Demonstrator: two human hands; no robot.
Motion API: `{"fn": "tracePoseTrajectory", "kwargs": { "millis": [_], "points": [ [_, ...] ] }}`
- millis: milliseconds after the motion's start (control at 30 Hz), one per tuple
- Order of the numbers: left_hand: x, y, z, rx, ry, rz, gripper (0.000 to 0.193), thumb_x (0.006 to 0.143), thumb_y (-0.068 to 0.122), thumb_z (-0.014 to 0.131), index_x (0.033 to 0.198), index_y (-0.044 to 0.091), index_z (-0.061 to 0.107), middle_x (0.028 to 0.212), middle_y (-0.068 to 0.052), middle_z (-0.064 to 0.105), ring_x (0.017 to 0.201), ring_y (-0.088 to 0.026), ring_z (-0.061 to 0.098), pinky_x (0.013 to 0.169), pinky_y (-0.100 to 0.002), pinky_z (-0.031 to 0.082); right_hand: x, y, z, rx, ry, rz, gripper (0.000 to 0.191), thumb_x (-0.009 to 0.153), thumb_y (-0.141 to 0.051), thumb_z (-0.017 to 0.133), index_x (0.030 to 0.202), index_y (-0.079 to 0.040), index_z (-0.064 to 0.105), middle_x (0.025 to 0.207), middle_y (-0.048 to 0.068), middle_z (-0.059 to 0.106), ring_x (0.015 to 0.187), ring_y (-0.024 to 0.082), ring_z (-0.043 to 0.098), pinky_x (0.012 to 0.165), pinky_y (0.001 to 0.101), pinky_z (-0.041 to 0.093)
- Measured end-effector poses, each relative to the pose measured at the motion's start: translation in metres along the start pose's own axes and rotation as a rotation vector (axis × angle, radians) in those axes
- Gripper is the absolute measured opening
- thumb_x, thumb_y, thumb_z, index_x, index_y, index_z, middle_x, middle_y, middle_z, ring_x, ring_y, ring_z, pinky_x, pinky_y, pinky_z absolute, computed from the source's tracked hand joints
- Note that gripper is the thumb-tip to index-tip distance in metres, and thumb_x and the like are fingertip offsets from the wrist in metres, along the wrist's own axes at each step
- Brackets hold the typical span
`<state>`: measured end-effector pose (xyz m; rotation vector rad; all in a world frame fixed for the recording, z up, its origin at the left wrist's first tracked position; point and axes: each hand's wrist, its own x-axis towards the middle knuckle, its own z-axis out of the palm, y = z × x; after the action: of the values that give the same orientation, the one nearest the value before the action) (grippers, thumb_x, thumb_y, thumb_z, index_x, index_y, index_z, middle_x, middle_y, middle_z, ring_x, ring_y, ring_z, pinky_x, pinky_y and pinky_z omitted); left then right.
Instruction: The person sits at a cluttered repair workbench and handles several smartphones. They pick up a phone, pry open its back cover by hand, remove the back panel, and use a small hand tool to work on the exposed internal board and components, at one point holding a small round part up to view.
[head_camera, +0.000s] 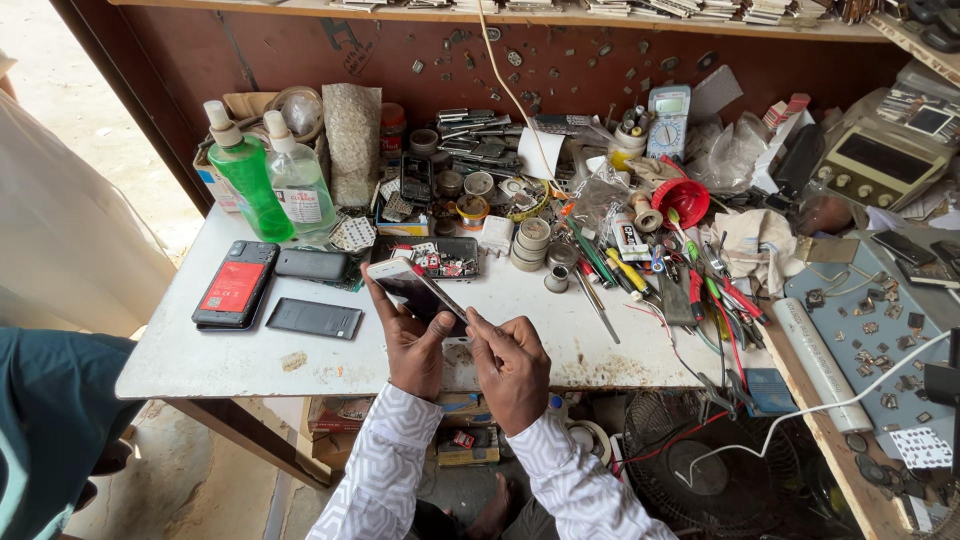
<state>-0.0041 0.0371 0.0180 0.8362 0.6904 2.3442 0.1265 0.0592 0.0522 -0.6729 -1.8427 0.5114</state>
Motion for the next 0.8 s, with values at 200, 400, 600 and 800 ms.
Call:
{"fn": "tracePoseTrajectory", "kwargs": {
  "millis": [200, 400, 600, 800],
  "points": [
    [0.002, -0.003, -0.006, -0.105, -0.051, -0.113, 0.132, 0.077, -0.001, 0.084, 0.168, 0.033, -0.006, 0.136, -0.011, 0.053, 0.116, -0.022, 0.059, 0.096, -0.038, 0.054, 0.008, -0.009, -0.020, -0.072, -0.129, 0.013, 0.031, 0.091, -0.013, 0.075, 0.122, -0.016, 0.077, 0.075, 0.005, 0.053, 0.058, 0.016, 0.053, 0.051, 0.0341, 0.045],
    [0.001, -0.009, -0.011, -0.005, 0.002, -0.153, 0.130, 0.075, 0.000, 0.084, 0.168, 0.027, -0.003, 0.114, -0.013, 0.058, 0.098, -0.022, 0.064, 0.084, -0.040, 0.058, 0.006, -0.014, -0.022, -0.131, -0.145, -0.036, 0.030, 0.089, -0.012, 0.075, 0.119, -0.017, 0.078, 0.076, 0.006, 0.054, 0.060, 0.019, 0.056, 0.053, 0.0373, 0.047],
    [0.001, -0.014, -0.013, 0.139, -0.014, -0.116, 0.128, 0.072, 0.000, 0.085, 0.164, 0.019, -0.002, 0.114, -0.015, 0.058, 0.099, -0.022, 0.065, 0.085, -0.039, 0.060, 0.005, -0.010, -0.028, -0.174, -0.166, -0.054, 0.027, 0.089, -0.012, 0.075, 0.115, -0.015, 0.079, 0.077, 0.007, 0.056, 0.062, 0.020, 0.059, 0.055, 0.0385, 0.048],
    [-0.001, -0.013, -0.011, 0.248, -0.090, -0.046, 0.126, 0.072, 0.006, 0.084, 0.163, 0.019, -0.003, 0.125, -0.014, 0.052, 0.102, -0.023, 0.064, 0.086, -0.036, 0.061, 0.009, -0.019, -0.043, -0.206, -0.194, -0.037, 0.027, 0.088, -0.012, 0.074, 0.115, -0.015, 0.079, 0.078, 0.007, 0.058, 0.060, 0.019, 0.060, 0.054, 0.0375, 0.048]
  ]
}}
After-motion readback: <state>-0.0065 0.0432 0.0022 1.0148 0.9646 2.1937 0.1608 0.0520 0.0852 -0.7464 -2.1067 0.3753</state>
